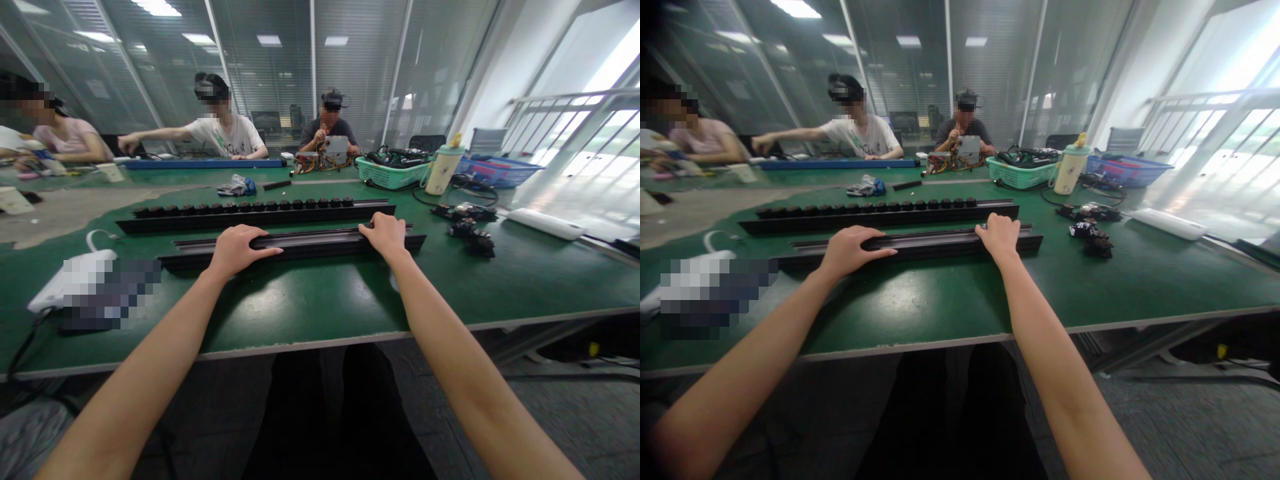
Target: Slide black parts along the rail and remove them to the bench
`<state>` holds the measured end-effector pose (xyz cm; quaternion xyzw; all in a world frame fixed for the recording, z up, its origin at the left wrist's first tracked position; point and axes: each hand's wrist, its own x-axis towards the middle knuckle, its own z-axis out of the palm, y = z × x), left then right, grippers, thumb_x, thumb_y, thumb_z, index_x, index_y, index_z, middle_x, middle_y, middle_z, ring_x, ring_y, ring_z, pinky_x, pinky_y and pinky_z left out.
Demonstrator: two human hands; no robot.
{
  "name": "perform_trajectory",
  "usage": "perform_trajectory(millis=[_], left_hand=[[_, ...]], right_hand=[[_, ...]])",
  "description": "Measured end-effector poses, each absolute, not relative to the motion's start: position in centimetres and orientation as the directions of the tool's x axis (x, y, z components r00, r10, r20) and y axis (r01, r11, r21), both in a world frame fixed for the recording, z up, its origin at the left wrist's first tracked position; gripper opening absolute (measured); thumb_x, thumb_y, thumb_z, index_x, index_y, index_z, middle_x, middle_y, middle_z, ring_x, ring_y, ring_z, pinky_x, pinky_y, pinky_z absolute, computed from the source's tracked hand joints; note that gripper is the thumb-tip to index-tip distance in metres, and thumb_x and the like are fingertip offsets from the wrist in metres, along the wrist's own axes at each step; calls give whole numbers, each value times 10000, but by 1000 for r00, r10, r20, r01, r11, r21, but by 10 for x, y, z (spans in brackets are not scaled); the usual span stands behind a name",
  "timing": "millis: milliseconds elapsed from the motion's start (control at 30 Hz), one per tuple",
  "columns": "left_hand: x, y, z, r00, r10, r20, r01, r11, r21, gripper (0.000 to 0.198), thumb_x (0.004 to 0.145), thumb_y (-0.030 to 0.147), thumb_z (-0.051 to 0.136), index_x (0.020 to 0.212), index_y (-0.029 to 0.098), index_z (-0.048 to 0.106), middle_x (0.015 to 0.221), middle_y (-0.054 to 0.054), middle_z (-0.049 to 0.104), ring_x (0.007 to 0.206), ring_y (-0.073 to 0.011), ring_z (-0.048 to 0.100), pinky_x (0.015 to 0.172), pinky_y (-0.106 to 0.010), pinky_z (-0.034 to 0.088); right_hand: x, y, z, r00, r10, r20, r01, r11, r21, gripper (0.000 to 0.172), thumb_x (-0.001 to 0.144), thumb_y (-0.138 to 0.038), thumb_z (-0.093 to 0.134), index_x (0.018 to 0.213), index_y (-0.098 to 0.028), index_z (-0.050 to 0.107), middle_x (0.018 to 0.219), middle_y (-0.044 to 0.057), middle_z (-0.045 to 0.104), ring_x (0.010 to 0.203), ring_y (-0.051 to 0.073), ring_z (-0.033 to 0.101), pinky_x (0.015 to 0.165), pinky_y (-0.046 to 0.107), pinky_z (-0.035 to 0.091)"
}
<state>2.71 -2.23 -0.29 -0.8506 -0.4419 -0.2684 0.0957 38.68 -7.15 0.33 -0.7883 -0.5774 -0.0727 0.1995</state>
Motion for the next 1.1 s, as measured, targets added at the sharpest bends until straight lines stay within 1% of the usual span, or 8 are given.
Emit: perform_trajectory(millis=[333, 567, 1100], left_hand=[[28, -23, -3, 469, 687, 555, 798, -599, 68, 704, 812, 832, 576, 1088, 218, 782, 1146, -119, 767, 1093, -337, 676, 972, -452, 490], [28, -24, -2, 463, 697, 547, 802, -593, 76, 709, 807, 849, 563, 1079, 231, 779, 1152, -114, 766, 1104, -334, 674, 979, -446, 491], [28, -23, -2, 464, 698, 546, 797, -598, 87, 706, 806, 842, 568, 1077, 226, 782, 1156, -120, 764, 1108, -339, 671, 981, -450, 486]], right_hand=[[387, -73, 4, 338, 877, 341, 934, -268, -237, 323, 955, -422, 539, 1013, -143, 692, 1069, 164, 752, 1065, 317, 660, 938, 435, 390], [390, -72, 3, 366, 865, 342, 922, -289, -258, 307, 939, -411, 541, 996, -153, 696, 1066, 166, 750, 1061, 319, 658, 937, 441, 391], [395, -70, 2, 411, 851, 326, 900, -322, -293, 318, 919, -388, 534, 1031, -144, 705, 1082, 179, 747, 1077, 329, 663, 961, 462, 395]])
